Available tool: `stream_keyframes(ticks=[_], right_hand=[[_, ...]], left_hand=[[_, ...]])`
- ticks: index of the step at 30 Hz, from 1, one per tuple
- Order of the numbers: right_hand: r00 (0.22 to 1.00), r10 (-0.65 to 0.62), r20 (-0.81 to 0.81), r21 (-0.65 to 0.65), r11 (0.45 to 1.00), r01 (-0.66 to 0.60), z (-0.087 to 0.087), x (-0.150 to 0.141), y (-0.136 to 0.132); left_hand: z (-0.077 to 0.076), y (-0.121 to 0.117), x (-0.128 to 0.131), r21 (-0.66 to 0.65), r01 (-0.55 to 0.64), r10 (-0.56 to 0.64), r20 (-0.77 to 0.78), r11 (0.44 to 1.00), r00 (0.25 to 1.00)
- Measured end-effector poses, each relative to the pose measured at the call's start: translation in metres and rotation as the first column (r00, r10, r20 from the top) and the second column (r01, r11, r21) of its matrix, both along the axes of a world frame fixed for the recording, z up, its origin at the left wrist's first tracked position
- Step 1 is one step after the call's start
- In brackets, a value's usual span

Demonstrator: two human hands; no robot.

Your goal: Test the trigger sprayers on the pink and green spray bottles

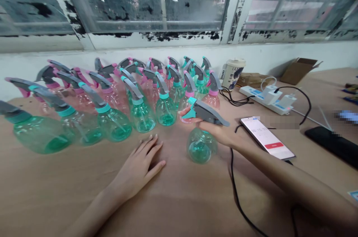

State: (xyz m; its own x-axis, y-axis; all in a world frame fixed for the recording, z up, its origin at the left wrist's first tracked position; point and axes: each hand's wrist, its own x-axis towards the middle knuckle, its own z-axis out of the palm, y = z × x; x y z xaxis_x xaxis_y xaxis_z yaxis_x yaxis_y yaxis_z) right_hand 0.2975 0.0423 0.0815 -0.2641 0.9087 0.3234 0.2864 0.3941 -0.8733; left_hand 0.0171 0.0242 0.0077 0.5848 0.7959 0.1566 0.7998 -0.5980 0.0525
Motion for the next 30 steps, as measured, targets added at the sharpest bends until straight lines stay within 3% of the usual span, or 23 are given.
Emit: stream_keyframes(ticks=[12,21,30], right_hand=[[0.995,0.083,-0.057,0.005,0.997,-0.083,0.0006,-0.0005,0.0002],[0.999,-0.006,-0.05,0.021,1.0,0.007,0.0041,-0.0008,-0.004],[0.999,-0.014,-0.031,0.014,1.0,0.014,0.0057,-0.0008,-0.0037]], left_hand=[[-0.0005,0.0003,-0.0003,0.007,0.016,-0.016,0.007,1.0,1.0],[0.0021,-0.0013,0.0013,0.007,0.024,-0.024,0.001,1.0,1.0],[0.0,-0.0004,0.0006,0.013,0.033,-0.033,0.004,0.999,0.999]])
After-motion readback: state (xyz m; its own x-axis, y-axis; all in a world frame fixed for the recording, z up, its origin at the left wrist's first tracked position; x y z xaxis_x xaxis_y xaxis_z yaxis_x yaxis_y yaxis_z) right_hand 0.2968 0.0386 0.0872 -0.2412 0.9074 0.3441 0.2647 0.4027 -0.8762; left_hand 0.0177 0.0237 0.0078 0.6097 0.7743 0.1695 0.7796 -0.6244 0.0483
